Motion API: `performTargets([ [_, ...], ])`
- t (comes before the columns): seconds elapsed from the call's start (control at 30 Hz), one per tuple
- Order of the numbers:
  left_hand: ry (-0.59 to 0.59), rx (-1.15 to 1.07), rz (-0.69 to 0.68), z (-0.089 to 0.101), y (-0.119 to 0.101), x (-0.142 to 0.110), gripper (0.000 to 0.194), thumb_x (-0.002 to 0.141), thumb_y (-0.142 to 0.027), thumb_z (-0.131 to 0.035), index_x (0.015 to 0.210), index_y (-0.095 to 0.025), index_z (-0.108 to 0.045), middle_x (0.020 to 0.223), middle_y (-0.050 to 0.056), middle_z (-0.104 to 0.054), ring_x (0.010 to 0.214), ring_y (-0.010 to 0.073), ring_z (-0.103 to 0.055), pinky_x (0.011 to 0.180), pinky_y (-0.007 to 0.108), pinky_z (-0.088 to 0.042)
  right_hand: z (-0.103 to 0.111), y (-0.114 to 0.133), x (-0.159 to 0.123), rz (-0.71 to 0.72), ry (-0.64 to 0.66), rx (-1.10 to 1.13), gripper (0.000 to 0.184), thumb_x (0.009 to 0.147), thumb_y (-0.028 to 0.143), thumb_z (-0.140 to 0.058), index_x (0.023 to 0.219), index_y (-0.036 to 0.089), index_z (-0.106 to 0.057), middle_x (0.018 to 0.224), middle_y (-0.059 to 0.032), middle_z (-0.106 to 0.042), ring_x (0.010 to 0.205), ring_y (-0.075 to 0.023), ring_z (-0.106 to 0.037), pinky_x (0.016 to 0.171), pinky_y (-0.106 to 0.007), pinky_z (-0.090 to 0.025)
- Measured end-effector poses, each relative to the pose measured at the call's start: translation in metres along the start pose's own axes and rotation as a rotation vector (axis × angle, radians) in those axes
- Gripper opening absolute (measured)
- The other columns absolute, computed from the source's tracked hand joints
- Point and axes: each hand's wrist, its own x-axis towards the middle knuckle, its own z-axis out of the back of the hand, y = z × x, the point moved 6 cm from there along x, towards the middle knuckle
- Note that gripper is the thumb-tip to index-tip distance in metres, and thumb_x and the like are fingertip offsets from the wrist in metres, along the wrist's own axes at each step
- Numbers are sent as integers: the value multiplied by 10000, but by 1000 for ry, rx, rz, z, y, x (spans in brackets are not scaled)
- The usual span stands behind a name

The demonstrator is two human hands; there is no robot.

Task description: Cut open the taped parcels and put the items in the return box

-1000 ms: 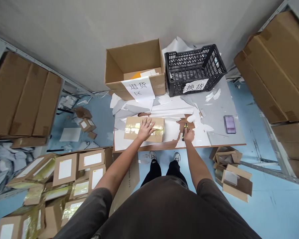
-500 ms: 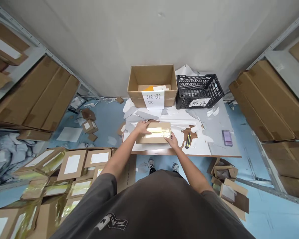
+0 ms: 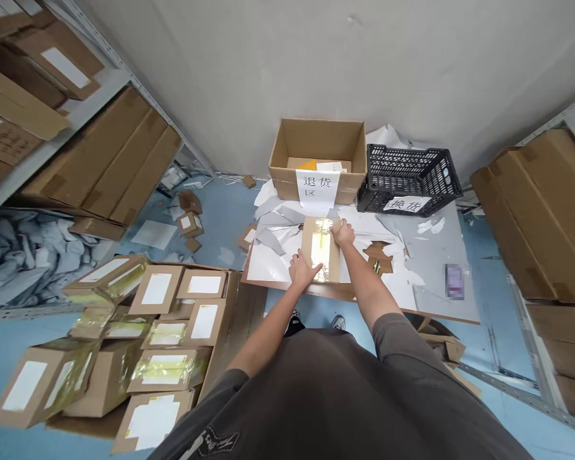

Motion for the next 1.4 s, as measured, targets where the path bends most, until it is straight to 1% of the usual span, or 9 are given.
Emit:
performTargets([
  [0.13, -25, 34, -77, 5, -15, 5, 1119, 858, -700, -735, 1698, -94, -312, 1505, 282, -542, 1362, 463, -546, 1058, 509, -512, -3, -39, -56, -161, 48, 38, 985, 864, 630, -766, 1638, 130, -417, 1368, -236, -713, 1228, -387, -704, 998, -465, -566],
  [0.3, 28, 16, -75, 15, -17, 14, 1014, 852, -605, -752, 1657, -95, -403, 1457, 273, -608, 1329, 457, -612, 1051, 493, -530, -22, -58, -111, -162, 131, 115, 765, 958, 677, -624, 1544, 197, -517, 1262, -178, -788, 1134, -341, -767, 953, -435, -591],
  [0.47, 237, -319, -204, 41, 38, 30, 630, 1030, -499, -539, 1570, -179, -586, 1346, 110, -762, 1155, 276, -745, 1007, 367, -577, -26, -60, -113, -152, 133, 102, 684, 973, 688, -593, 1475, 225, -572, 1248, -158, -795, 1104, -322, -777, 902, -406, -596],
  [0.6, 23, -335, -165, 62, 95, 37, 759, 1013, -352, -558, 1722, -174, -351, 1496, 144, -678, 1339, 274, -668, 1104, 432, -554, -29, -63, -112, -150, 118, 139, 667, 981, 643, -594, 1495, 220, -561, 1278, -163, -786, 1118, -337, -769, 897, -417, -595],
  [0.67, -36, -239, -268, 57, 94, 35, 792, 948, -259, -627, 1703, -188, -400, 1656, 151, -534, 1524, 314, -510, 1214, 476, -472, -29, -64, -114, -176, 110, 133, 653, 991, 614, -592, 1497, 203, -562, 1307, -175, -771, 1145, -340, -758, 916, -417, -590],
  [0.8, 154, -195, -471, 22, 59, 28, 743, 951, -148, -535, 1687, -195, -441, 1715, 86, -471, 1547, 311, -489, 1262, 428, -427, -24, -49, -117, -221, 69, 44, 755, 995, 574, -609, 1611, 163, -462, 1422, -227, -688, 1249, -368, -700, 994, -446, -566],
  [1.07, 229, -240, -386, -1, 44, 35, 700, 1031, -270, -507, 1712, -192, -363, 1746, 105, -416, 1632, 275, -365, 1325, 464, -345, -21, 10, -113, -83, 55, 43, 1117, 753, 458, -877, 1710, 232, -346, 1647, -222, -451, 1447, -407, -519, 1156, -522, -474],
  [1.23, 259, -202, -371, -4, 58, 38, 586, 1054, -248, -452, 1634, -199, -519, 1716, 92, -467, 1644, 262, -339, 1316, 441, -358, 28, -58, -108, -119, 258, 583, 754, 939, 515, -667, 1630, 299, -458, 1401, -119, -707, 1214, -276, -697, 952, -401, -595],
  [1.4, 263, -117, -385, -7, 55, 37, 493, 1060, -245, -435, 1472, -225, -704, 1684, 48, -517, 1626, 257, -377, 1293, 394, -394, 27, -138, -124, -465, 285, 518, 691, 903, 607, -759, 1465, 250, -576, 1097, -102, -786, 847, -212, -743, 745, -321, -606],
])
